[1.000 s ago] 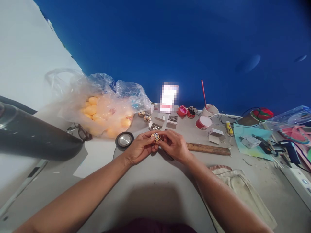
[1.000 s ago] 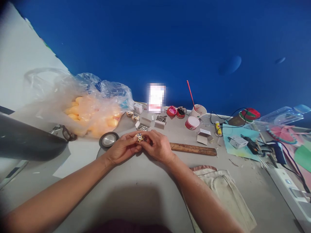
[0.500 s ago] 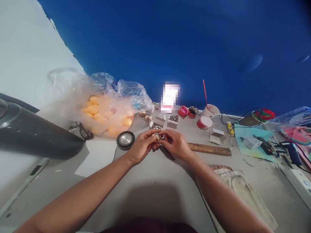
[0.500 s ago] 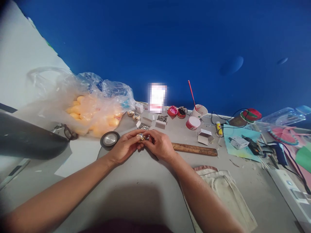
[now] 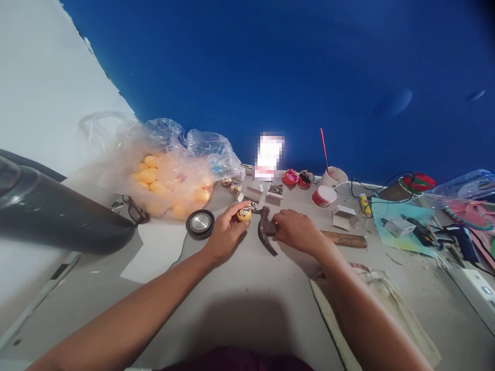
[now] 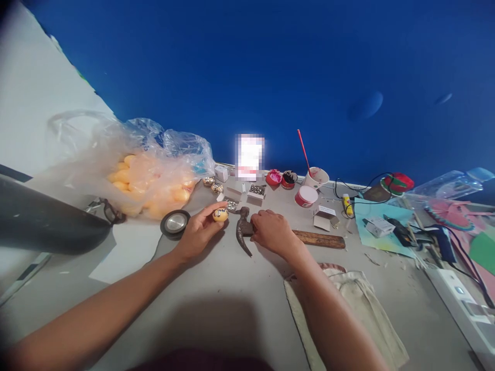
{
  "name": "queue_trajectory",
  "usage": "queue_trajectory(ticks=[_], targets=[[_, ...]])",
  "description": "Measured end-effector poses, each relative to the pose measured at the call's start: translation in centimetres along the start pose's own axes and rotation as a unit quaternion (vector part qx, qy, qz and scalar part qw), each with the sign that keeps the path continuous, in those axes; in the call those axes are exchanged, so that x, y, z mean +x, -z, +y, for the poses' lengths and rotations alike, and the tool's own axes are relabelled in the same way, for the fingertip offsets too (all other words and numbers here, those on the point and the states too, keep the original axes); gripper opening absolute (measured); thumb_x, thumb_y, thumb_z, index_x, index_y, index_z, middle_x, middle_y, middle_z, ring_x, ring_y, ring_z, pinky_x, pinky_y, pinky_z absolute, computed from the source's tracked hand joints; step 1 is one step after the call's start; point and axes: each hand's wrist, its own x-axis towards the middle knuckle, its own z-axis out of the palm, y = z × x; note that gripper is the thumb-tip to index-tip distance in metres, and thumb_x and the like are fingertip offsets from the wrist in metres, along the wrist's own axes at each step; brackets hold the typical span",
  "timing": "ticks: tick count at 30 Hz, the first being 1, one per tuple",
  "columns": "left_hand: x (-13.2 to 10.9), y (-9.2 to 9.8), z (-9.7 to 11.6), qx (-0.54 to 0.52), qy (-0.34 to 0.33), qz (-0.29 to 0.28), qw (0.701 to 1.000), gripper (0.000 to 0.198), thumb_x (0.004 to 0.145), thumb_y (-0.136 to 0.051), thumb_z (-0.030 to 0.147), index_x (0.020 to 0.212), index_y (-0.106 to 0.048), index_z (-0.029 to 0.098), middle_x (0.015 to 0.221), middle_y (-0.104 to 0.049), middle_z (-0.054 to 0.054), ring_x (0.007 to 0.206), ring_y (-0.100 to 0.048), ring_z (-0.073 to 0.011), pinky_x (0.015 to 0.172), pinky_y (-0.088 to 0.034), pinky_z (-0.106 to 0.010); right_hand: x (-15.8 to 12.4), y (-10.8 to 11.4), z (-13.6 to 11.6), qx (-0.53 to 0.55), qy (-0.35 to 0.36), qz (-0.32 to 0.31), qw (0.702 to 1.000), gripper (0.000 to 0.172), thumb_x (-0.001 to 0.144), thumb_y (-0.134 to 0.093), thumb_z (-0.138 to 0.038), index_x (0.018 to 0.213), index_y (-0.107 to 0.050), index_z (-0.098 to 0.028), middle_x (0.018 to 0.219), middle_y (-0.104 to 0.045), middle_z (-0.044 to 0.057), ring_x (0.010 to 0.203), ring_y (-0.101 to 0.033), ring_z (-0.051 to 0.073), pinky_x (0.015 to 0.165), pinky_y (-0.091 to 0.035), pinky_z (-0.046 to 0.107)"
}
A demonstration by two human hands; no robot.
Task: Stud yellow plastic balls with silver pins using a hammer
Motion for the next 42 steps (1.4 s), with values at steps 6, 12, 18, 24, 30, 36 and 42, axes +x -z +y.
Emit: queue_trajectory(ticks=[6, 12, 18, 24, 30, 36, 42], targets=[[0.1, -0.2, 0.0, 0.057, 0.018, 0.043, 0.997, 0.045, 0.072, -0.079, 0.026, 0.116, -0.075, 0.019, 0.109, -0.071, -0.005, 0.077, -0.058, -0.0132, 0.071, -0.051, -0.027, -1.6, 2.5, 2.4, 0.171, 0.122, 0.035, 0.977, 0.017, 0.092, -0.058, -0.021, 0.103, -0.071, -0.024, 0.100, -0.076, 0.006, 0.088, -0.068, 0.021, 0.073, -0.047, 0.031], [0.4, -0.1, -0.5, 0.054, -0.005, 0.037, 0.998, 0.044, 0.071, -0.079, 0.022, 0.114, -0.075, 0.019, 0.120, -0.070, -0.007, 0.088, -0.065, -0.0154, 0.082, -0.052, -0.029, -2.8, 3.1, 0.5, 0.298, 0.116, 0.203, 0.925, 0.023, 0.089, -0.069, -0.031, 0.112, -0.073, -0.026, 0.104, -0.078, 0.004, 0.085, -0.072, 0.021, 0.073, -0.055, 0.032], [0.4, -0.4, -1.0, -0.055, 0.031, -0.011, 0.998, 0.050, 0.067, -0.085, 0.027, 0.114, -0.072, 0.016, 0.099, -0.075, -0.006, 0.084, -0.067, -0.0185, 0.073, -0.052, -0.029, -2.0, 1.5, -2.0, 0.164, 0.079, 0.270, 0.945, 0.028, 0.097, -0.059, -0.034, 0.119, -0.077, -0.026, 0.106, -0.080, 0.009, 0.084, -0.075, 0.027, 0.076, -0.057, 0.038], [0.5, -0.3, -1.1, -0.010, 0.040, 0.012, 0.999, 0.052, 0.065, -0.087, 0.029, 0.113, -0.071, 0.017, 0.082, -0.071, -0.001, 0.071, -0.062, -0.0150, 0.069, -0.050, -0.027, -2.1, 1.5, -1.9, 0.149, 0.080, 0.315, 0.934, 0.029, 0.097, -0.059, -0.034, 0.120, -0.076, -0.026, 0.110, -0.079, 0.010, 0.092, -0.074, 0.027, 0.080, -0.057, 0.037], [0.7, -0.2, -1.0, 0.004, 0.039, -0.010, 0.999, 0.047, 0.063, -0.090, 0.035, 0.102, -0.071, 0.016, 0.082, -0.070, -0.002, 0.073, -0.062, -0.0158, 0.068, -0.048, -0.026, -2.2, 1.5, -2.0, 0.126, 0.071, 0.299, 0.943, 0.026, 0.096, -0.060, -0.036, 0.110, -0.078, -0.025, 0.096, -0.080, 0.010, 0.080, -0.074, 0.026, 0.071, -0.056, 0.036], [0.6, -0.1, -0.7, 0.056, 0.026, -0.032, 0.998, 0.043, 0.068, -0.086, 0.038, 0.102, -0.074, 0.015, 0.068, -0.061, 0.003, 0.059, -0.050, -0.0112, 0.056, -0.040, -0.023, -2.4, 1.7, -2.1, 0.118, 0.076, 0.299, 0.944, 0.025, 0.096, -0.060, -0.033, 0.113, -0.078, -0.027, 0.098, -0.080, 0.008, 0.080, -0.073, 0.023, 0.071, -0.055, 0.033], [0.4, -0.2, -0.5, 0.086, 0.017, -0.023, 0.996, 0.045, 0.071, -0.081, 0.031, 0.112, -0.073, 0.015, 0.078, -0.066, 0.000, 0.066, -0.056, -0.0129, 0.064, -0.045, -0.024, -2.6, 2.0, -2.1, 0.137, 0.072, 0.316, 0.936, 0.031, 0.097, -0.060, -0.033, 0.123, -0.075, -0.029, 0.109, -0.079, 0.009, 0.089, -0.073, 0.026, 0.077, -0.055, 0.036]])
